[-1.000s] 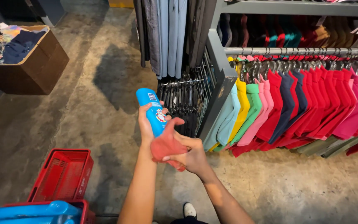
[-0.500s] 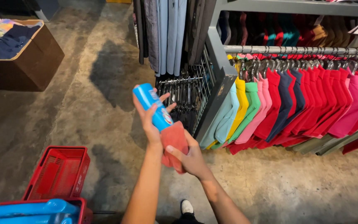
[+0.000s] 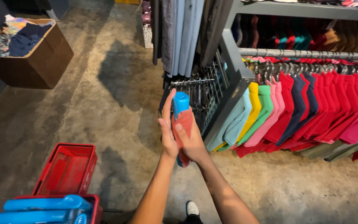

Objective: Wiping shampoo bottles with a cloth and placing them neatly on a grocery store shelf.

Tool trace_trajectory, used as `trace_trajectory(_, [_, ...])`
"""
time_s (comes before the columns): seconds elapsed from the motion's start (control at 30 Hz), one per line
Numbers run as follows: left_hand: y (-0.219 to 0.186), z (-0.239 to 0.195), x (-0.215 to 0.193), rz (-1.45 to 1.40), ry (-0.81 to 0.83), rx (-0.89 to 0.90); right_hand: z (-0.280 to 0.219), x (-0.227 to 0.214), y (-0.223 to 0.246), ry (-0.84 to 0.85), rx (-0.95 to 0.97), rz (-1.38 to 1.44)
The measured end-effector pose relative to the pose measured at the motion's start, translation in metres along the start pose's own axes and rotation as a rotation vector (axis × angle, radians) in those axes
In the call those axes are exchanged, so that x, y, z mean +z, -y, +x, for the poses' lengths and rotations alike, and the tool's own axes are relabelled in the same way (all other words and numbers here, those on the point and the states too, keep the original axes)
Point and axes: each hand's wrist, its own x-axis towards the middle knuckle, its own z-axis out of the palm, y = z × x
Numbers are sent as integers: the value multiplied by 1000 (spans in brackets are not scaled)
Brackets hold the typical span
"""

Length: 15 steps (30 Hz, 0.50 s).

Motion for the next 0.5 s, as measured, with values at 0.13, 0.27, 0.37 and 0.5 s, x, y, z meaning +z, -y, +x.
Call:
trace_trajectory(0.13, [7,-6,-28,121,-14,6,11,19,-45,7,-32,194])
trace_trajectory(0.27, [10,-9,-53,201,-49,32,16,45,-29,7,57,378])
trace_trajectory(0.37, [11,-12,-70,245,-68,40,16,63,-26,4,80,436])
trace_trajectory(0.5, [10,-19,-91,281,-90,26,12,84,-25,12,137,517])
